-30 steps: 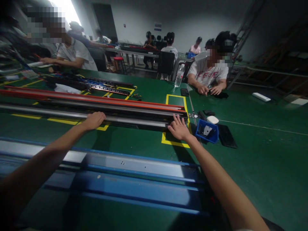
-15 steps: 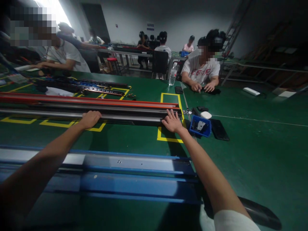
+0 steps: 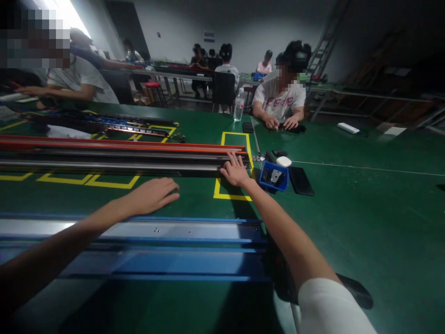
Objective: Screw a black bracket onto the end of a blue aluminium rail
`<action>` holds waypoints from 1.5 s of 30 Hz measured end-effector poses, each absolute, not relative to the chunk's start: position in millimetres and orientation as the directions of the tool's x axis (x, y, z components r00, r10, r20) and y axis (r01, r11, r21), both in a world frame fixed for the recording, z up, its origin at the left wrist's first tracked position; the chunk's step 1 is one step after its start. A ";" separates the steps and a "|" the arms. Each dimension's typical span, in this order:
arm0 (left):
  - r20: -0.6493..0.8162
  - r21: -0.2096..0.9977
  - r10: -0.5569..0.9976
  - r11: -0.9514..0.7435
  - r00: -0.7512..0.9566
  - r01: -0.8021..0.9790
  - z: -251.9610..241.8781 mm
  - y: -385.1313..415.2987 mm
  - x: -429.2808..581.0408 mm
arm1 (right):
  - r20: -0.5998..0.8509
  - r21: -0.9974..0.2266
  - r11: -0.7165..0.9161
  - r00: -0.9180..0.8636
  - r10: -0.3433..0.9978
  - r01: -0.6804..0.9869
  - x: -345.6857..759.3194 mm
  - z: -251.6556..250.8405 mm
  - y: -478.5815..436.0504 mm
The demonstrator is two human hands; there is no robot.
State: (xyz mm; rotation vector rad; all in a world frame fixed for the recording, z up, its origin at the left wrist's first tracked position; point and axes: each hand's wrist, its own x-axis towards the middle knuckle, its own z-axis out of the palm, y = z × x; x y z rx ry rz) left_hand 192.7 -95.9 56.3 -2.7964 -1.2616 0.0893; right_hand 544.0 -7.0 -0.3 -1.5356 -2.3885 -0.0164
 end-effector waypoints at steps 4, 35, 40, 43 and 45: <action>-0.014 0.067 0.520 -0.851 0.854 0.520 50.5 -151.4 225.5 | 0.348 -0.177 0.426 -0.348 0.871 0.887 553.9 14.5 -13.8; 0.147 -0.267 0.153 -0.945 0.977 0.188 1.4 -58.3 198.4 | 0.238 -0.459 0.325 -0.238 0.942 0.827 598.4 23.2 -95.4; 0.138 -0.282 0.165 -0.939 0.977 0.199 0.1 -47.5 199.9 | 0.064 -0.493 0.373 -0.394 0.917 0.786 585.3 27.1 -100.9; 0.153 -0.277 0.173 -0.938 0.973 0.210 0.3 -44.7 200.3 | 0.033 -0.463 0.401 -0.437 0.899 0.790 581.2 25.4 -99.3; 0.171 -0.270 0.180 -0.937 0.969 0.222 1.4 -42.6 201.2 | 0.033 -0.433 0.414 -0.445 0.895 0.801 579.8 23.7 -97.1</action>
